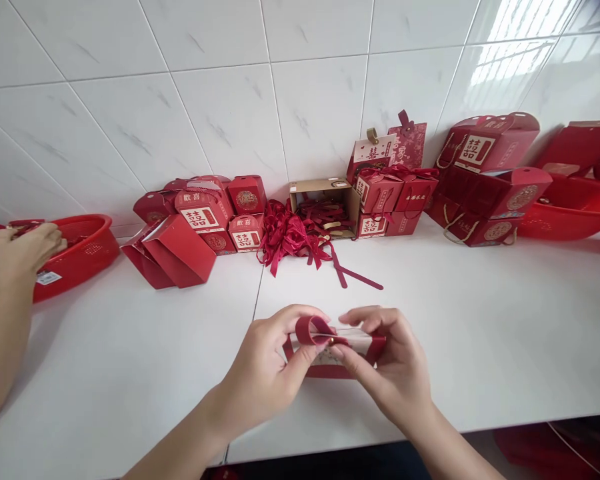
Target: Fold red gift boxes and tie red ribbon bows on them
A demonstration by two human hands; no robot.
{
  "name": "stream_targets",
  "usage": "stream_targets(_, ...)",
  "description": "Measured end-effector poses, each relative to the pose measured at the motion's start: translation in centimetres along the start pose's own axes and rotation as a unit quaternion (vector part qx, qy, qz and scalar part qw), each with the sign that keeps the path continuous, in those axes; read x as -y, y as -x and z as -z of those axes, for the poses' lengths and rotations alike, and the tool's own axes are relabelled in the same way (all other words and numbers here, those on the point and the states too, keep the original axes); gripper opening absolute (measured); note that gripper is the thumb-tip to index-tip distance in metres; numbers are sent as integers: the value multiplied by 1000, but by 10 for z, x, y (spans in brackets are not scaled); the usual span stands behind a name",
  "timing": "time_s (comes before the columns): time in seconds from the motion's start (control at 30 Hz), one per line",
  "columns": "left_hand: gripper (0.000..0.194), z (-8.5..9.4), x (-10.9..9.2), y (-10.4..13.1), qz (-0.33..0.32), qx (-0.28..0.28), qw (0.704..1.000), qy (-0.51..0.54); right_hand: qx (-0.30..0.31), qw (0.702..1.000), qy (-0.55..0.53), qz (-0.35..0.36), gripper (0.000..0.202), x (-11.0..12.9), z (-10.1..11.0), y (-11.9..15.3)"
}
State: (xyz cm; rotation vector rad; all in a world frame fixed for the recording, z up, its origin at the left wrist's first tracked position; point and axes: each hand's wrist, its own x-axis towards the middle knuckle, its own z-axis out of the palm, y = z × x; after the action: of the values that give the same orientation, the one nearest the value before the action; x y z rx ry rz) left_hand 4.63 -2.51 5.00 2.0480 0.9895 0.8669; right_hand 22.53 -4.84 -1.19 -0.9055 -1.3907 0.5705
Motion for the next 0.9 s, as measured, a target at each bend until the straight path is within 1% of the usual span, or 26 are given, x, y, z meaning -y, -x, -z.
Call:
stream_targets(0.03,16,-1,3,-1,4,-17,1000,6,17,998,35,-42,38,-5,5,2)
stream_targets(0.1,18,-3,9,-3,8,-53,998,13,91,983,110,-118,49,-14,17,5)
stream_targets(0.17,23,-4,12,-4,6,-65,998,20,169,957,156,-175,50,-19,29,7)
stream_targets(0.2,23,-5,13,-5,4,-61,998,27,195,946,169,-195,52,-20,34,8)
stream_targets(0.3,24,-5,13,-8,2,-34,998,45,243,925,194,-218,66,-25,42,8)
stream_targets(0.37,29,-3,12,-10,4,-17,998,52,274,916,193,-219,66,-29,43,7)
stream_targets(0.4,31,-1,12,-12,4,-15,998,56,284,916,185,-216,64,-32,43,6)
stream_targets(0.43,30,0,11,-13,2,-24,998,63,285,919,172,-211,63,-34,45,5)
stream_targets(0.47,28,2,11,-15,0,-44,996,79,274,927,154,-203,64,-36,46,4)
stream_targets(0.5,26,3,11,-17,-1,-72,992,105,250,939,129,-195,66,-37,49,3)
stream_targets(0.57,21,5,10,-25,-6,-134,974,180,165,968,55,-180,73,-37,53,1)
stream_targets(0.6,21,5,9,-31,-12,-156,962,223,118,976,10,-180,74,-35,55,-1)
stream_targets(0.63,20,4,7,-39,-23,-170,949,263,81,979,-34,-184,74,-34,56,-2)
stream_targets(0.67,19,3,6,-48,-35,-180,937,296,58,978,-73,-189,73,-32,56,-4)
stream_targets(0.73,18,-2,3,-68,-65,-185,919,343,34,973,-119,-197,64,-34,55,-8)
stream_targets(0.8,21,-11,4,-89,-88,-171,911,366,-6,973,-133,-187,47,-40,57,-19)
stream_targets(0.87,31,-21,14,-107,-102,-145,916,360,-64,980,-113,-154,38,-48,69,-42)
stream_targets(0.9,39,-27,24,-114,-101,-134,926,339,-88,985,-87,-122,37,-49,78,-59)
